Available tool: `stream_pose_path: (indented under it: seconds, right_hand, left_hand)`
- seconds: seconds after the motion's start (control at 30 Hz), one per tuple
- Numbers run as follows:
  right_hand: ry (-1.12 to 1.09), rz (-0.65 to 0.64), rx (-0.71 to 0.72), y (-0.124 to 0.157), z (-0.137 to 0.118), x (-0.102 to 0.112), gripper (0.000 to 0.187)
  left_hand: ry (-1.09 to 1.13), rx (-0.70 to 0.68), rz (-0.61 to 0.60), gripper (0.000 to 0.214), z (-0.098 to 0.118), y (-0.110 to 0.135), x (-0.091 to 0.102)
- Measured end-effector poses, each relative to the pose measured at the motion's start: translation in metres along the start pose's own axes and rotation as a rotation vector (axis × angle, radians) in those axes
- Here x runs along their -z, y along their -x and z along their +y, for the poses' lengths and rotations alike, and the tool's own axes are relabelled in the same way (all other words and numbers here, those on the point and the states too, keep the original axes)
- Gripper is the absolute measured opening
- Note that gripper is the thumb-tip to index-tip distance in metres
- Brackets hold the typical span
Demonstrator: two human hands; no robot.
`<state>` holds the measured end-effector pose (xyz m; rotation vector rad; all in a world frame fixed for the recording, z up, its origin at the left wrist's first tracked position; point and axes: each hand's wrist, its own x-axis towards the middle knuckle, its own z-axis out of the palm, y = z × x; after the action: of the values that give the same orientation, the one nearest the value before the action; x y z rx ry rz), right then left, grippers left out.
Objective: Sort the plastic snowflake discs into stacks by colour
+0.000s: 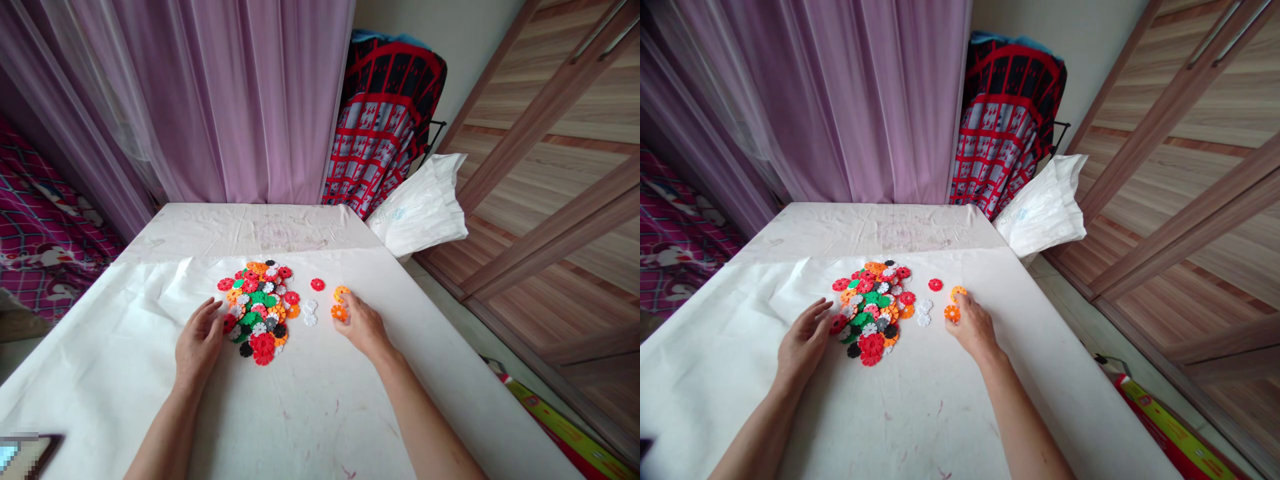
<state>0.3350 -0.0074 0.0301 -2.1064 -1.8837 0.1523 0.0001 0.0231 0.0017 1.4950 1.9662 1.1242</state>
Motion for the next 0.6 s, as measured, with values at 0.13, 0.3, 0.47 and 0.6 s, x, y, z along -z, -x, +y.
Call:
stream_pose_path:
  seconds: [0.13, 0.3, 0.47, 0.6]
  right_hand:
    - [0.01, 0.054, -0.062, -0.028, 0.015, 0.022, 0.045]
    - [0.091, -0.043, -0.039, -0.051, 0.011, 0.029, 0.049]
    - [0.137, -0.1, -0.034, -0.054, 0.007, 0.023, 0.051]
    - [0.142, -0.12, -0.037, -0.052, 0.008, 0.026, 0.053]
  left_hand:
    - [0.003, -0.007, 0.009, 0.034, 0.001, 0.0, 0.001]
    - [0.011, -0.025, 0.027, 0.034, 0.002, 0.001, 0.001]
    - [0.004, -0.001, 0.019, 0.035, 0.005, 0.002, 0.001]
    - [0.001, 0.003, 0.015, 0.036, 0.004, 0.002, 0.001]
